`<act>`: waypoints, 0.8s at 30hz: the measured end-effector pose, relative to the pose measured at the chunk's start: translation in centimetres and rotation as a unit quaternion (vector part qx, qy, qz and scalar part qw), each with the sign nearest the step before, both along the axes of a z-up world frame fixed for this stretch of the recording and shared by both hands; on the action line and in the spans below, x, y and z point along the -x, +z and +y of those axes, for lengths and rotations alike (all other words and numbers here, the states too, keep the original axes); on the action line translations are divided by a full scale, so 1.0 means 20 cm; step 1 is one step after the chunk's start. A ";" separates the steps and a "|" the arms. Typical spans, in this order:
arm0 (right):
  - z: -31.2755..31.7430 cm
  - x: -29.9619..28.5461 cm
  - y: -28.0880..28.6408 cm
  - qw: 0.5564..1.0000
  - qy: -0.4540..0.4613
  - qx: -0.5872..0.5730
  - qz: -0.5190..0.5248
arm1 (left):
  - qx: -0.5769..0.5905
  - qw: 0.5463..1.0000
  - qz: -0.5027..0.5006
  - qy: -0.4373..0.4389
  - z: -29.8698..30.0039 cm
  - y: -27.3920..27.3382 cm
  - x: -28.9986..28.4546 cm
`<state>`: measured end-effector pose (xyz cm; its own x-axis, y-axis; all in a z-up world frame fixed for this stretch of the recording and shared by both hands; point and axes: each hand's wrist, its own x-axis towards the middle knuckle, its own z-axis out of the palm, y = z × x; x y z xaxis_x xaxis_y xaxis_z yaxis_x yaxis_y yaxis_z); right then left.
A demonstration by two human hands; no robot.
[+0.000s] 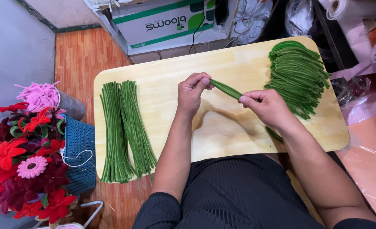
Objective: The person sits at a table and uses their hands to twist and shape green pipe cleaners into leaf-like forms. They repeatedly pick up a pipe cleaner, bend it, and place the finished piece on a growing pile to the right.
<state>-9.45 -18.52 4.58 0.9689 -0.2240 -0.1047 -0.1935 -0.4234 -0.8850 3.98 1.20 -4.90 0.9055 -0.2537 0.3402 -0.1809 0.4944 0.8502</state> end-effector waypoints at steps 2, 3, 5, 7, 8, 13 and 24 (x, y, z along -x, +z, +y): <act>-0.01 -0.02 -0.03 1.000 -0.024 -0.004 -0.010 | -0.006 1.000 -0.011 0.020 -0.02 0.02 0.03; -0.01 -0.03 -0.04 0.999 -0.046 -0.008 -0.020 | -0.013 0.999 -0.022 0.042 -0.03 0.03 0.03; 0.02 -0.07 -0.02 0.995 -0.073 -0.039 -0.053 | -0.033 0.997 -0.059 0.023 -0.05 0.07 0.09; 0.03 -0.10 -0.01 0.989 -0.100 -0.069 -0.085 | -0.053 0.994 -0.094 0.004 -0.08 0.08 0.13; 0.04 -0.10 -0.01 0.987 -0.104 -0.078 -0.090 | -0.091 0.987 -0.132 -0.031 -0.10 0.07 0.15; 0.05 -0.15 0.02 0.996 -0.061 -0.028 -0.052 | -0.175 0.952 -0.197 -0.155 -0.11 0.15 0.24; 0.02 -0.12 -0.09 0.959 0.031 -0.076 -0.271 | -0.150 0.953 -0.182 -0.192 -0.10 0.12 0.18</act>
<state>-7.09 -18.11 2.72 0.9010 -0.1865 0.3916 0.3342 -0.2770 -0.9009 0.31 -0.76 -2.59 0.5620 -0.6783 0.4733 -0.3453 0.3276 0.8795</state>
